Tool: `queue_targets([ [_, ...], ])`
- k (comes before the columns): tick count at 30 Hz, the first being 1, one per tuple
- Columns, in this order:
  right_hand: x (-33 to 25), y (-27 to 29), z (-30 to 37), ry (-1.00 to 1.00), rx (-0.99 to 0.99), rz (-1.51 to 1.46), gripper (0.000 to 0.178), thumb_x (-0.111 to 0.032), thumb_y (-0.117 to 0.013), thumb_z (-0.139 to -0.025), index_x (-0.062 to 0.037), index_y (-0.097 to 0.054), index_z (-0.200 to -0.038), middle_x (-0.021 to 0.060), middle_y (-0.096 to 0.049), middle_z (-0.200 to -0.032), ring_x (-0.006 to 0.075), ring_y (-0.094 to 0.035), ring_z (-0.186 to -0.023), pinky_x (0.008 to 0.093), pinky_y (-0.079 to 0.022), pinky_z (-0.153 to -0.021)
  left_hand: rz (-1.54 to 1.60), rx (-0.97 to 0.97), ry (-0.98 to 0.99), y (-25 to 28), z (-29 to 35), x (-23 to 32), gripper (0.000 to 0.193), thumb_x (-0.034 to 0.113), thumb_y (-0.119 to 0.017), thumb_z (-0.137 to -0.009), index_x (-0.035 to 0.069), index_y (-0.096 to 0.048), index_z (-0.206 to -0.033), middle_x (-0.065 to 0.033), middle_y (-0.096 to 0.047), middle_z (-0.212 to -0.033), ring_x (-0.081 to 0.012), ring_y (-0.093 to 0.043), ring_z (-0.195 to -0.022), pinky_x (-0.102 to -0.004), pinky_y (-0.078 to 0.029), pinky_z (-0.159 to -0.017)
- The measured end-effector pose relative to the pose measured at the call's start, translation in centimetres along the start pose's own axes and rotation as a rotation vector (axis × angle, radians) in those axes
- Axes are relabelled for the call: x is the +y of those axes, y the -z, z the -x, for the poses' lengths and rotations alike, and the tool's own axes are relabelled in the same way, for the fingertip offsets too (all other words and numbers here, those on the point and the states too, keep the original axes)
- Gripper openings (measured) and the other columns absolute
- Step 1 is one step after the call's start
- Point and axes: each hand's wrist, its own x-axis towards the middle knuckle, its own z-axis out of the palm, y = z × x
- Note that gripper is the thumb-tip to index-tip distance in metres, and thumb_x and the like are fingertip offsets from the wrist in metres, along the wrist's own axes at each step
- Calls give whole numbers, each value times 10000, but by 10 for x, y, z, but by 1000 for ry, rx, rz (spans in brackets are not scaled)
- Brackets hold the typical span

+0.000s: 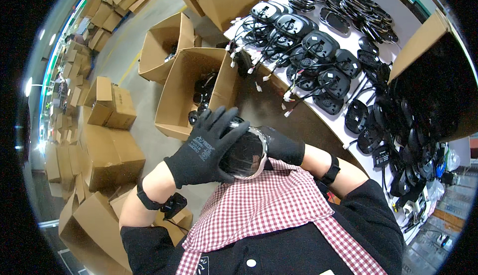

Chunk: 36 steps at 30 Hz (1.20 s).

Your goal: The recorder is assembling electronic components, possibly digital displays or control panels, in a warehouse or factory setting.

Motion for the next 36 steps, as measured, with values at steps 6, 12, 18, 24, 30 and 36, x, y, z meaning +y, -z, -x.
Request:
queue_targets([
  [6,8,4,6,-114,-12,132,410,-217,-694,-849,-31,-609,-1205,103,-659,-1179,163,-618,-1054,344,-493,-939,62,101,-224,-27,-5,-6,1003,348,-853,-567,104,-374,-1413,-224,-400,-1343,-417,-405,-1248,-540,-335,-1056],
  [12,3,2,5,-216,424,26,498,-364,-611,-932,2,-543,-1263,126,-645,-1153,183,-603,-1024,345,-481,-911,277,309,49,-34,-5,-12,1119,315,-867,-587,32,-235,-1465,-260,-373,-1361,-423,-412,-1249,-506,-357,-1051],
  [18,-3,-12,2,12,611,252,555,-345,-648,-902,21,-497,-1290,165,-659,-1102,203,-637,-957,342,-499,-855,409,464,210,-51,-22,-11,1170,312,-854,-624,-24,-134,-1482,-256,-304,-1402,-401,-330,-1310,-467,-338,-1075],
  [24,1,-13,4,61,601,324,538,-315,-643,-900,31,-490,-1283,198,-671,-1033,247,-669,-895,353,-513,-805,411,514,210,-52,-29,-16,1138,270,-849,-622,-27,-153,-1471,-256,-319,-1394,-403,-350,-1303,-468,-345,-1071],
  [30,-7,-8,5,98,520,547,495,-310,-626,-914,36,-498,-1244,223,-668,-947,296,-672,-835,376,-509,-745,441,502,223,-48,-33,-18,1141,271,-857,-620,-24,-159,-1472,-249,-330,-1397,-394,-370,-1301,-465,-348,-1076],
  [36,13,-7,-1,160,537,533,422,-291,-597,-937,24,-518,-1206,215,-658,-893,300,-660,-770,391,-495,-705,546,468,269,-55,-37,-27,1175,331,-875,-616,-14,-162,-1483,-233,-335,-1401,-369,-393,-1293,-450,-369,-1067],
])
